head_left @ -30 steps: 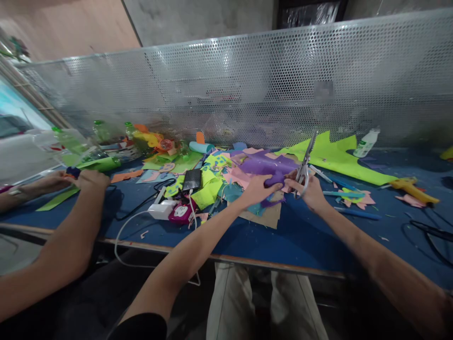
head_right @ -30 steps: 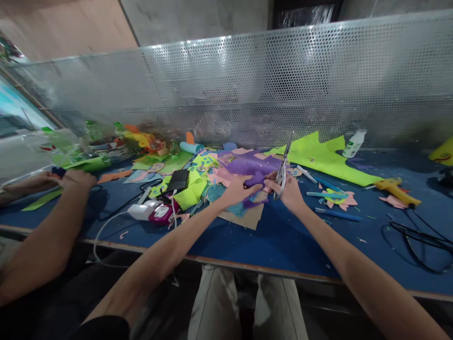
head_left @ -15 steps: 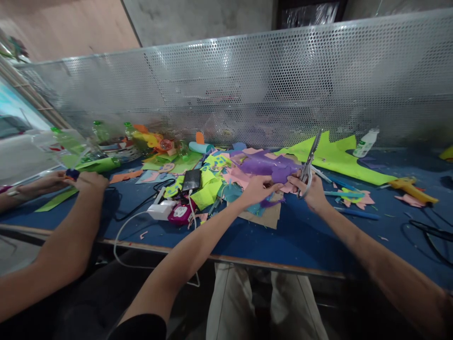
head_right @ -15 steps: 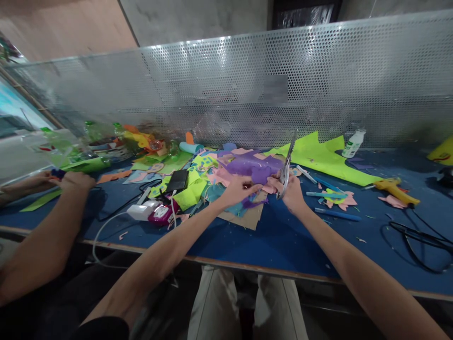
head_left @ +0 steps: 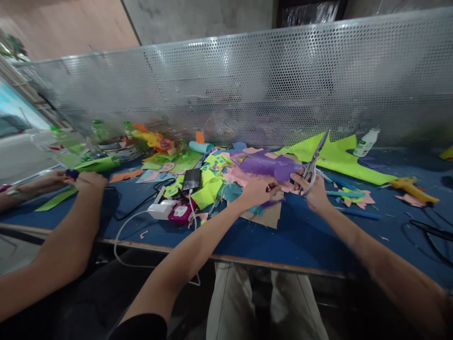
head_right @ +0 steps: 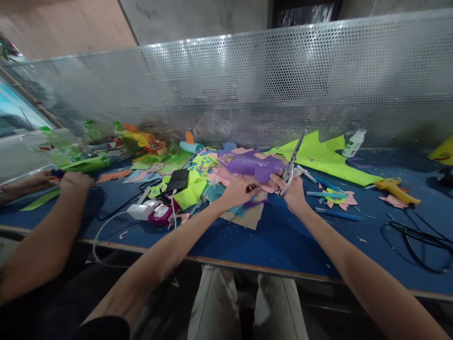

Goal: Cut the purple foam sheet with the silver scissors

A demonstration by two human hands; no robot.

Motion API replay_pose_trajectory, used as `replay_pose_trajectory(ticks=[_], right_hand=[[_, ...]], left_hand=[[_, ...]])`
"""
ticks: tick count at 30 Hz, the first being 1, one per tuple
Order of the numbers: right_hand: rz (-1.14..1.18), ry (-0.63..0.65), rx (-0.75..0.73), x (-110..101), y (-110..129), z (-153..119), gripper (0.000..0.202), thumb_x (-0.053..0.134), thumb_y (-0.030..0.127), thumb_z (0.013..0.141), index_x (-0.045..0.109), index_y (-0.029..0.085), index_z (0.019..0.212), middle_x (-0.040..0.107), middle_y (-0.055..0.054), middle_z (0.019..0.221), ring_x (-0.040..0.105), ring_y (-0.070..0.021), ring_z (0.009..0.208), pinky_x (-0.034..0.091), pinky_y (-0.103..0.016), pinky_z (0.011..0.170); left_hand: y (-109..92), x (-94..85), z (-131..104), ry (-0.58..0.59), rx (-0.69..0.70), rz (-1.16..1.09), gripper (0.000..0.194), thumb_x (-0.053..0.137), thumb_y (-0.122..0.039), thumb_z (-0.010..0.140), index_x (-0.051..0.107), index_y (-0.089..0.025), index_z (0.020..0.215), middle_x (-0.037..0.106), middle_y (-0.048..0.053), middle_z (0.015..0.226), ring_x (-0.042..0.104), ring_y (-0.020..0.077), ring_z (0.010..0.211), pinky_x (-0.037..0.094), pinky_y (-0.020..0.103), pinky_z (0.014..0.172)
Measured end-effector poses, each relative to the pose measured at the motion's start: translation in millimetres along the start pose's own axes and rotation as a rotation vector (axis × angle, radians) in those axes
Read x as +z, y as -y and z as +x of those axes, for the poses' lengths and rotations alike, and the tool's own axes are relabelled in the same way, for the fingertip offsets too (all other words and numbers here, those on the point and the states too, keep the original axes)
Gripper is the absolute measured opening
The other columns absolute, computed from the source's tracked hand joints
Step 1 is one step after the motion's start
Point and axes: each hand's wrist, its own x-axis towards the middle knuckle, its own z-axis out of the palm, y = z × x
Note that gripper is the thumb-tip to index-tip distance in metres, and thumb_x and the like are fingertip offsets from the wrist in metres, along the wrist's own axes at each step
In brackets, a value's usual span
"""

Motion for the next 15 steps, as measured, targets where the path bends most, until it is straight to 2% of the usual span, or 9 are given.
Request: replay_pose_trajectory(ticks=[1,4,6,9,11,13,15], right_hand=[[0.004,-0.005,0.008,0.4,0.8,-0.1,0.041,0.083,0.049,0.065,0.055,0.023,0.079,0.055,0.006,0.044,0.049,-0.0106,0.034,0.037,-0.021,0.032],[0.018,-0.013,0.015,1.7,3.4,-0.9,0.042,0.084,0.050,0.063,0.056,0.023,0.079,0.055,0.006,0.045,0.048,-0.0102,0.034,0.037,-0.021,0.032],[0.013,-0.011,0.014,2.4,4.3,-1.8,0.041,0.084,0.049,0.063,0.057,0.023,0.079,0.055,0.006,0.045,0.049,-0.0106,0.034,0.037,-0.021,0.032],[0.000,0.007,0.014,2.6,2.3,-2.7,0.040,0.083,0.047,0.064,0.056,0.023,0.080,0.055,0.007,0.045,0.049,-0.0113,0.034,0.036,-0.022,0.032],[-0.012,0.024,0.003,2.2,-1.1,-2.4,0.039,0.082,0.047,0.065,0.056,0.023,0.081,0.056,0.007,0.046,0.049,-0.0119,0.035,0.036,-0.023,0.033],[-0.035,0.035,-0.014,1.6,-4.3,-1.6,0.037,0.081,0.048,0.066,0.057,0.023,0.082,0.057,0.006,0.049,0.050,-0.0125,0.036,0.038,-0.024,0.035],[-0.057,0.050,-0.032,0.7,-5.6,-0.5,0.036,0.080,0.048,0.067,0.058,0.023,0.081,0.059,0.005,0.053,0.052,-0.0127,0.040,0.040,-0.025,0.038]], left_hand=[[-0.6,-0.4,-0.9,0.027,-0.011,-0.017,0.012,0.069,-0.033,0.087,0.076,-0.024,0.091,0.077,0.008,0.084,0.061,0.0241,0.071,0.036,0.034,0.066],[-3.2,-2.1,-3.6,0.101,-0.030,-0.035,0.025,0.080,-0.033,0.078,0.077,-0.026,0.101,0.077,0.008,0.085,0.064,0.0267,0.075,0.036,0.033,0.068],[-4.0,-1.9,-4.3,0.115,0.009,-0.008,0.027,0.080,-0.037,0.080,0.077,-0.026,0.104,0.076,0.008,0.086,0.064,0.0262,0.076,0.036,0.032,0.068],[-2.3,1.1,-3.6,0.087,0.091,0.069,0.026,0.070,-0.044,0.090,0.075,-0.023,0.105,0.074,0.009,0.089,0.064,0.0245,0.075,0.036,0.032,0.068],[-0.6,3.4,-2.8,0.038,0.103,0.122,0.029,0.065,-0.047,0.094,0.073,-0.020,0.096,0.072,0.011,0.086,0.062,0.0252,0.075,0.037,0.034,0.069],[0.0,4.1,-2.3,-0.008,0.056,0.151,0.035,0.062,-0.052,0.095,0.070,-0.018,0.090,0.069,0.012,0.083,0.061,0.0261,0.076,0.039,0.035,0.071],[-0.7,2.6,-1.7,-0.048,-0.028,0.134,0.042,0.059,-0.057,0.095,0.069,-0.016,0.100,0.069,0.011,0.083,0.061,0.0258,0.077,0.041,0.036,0.072]])
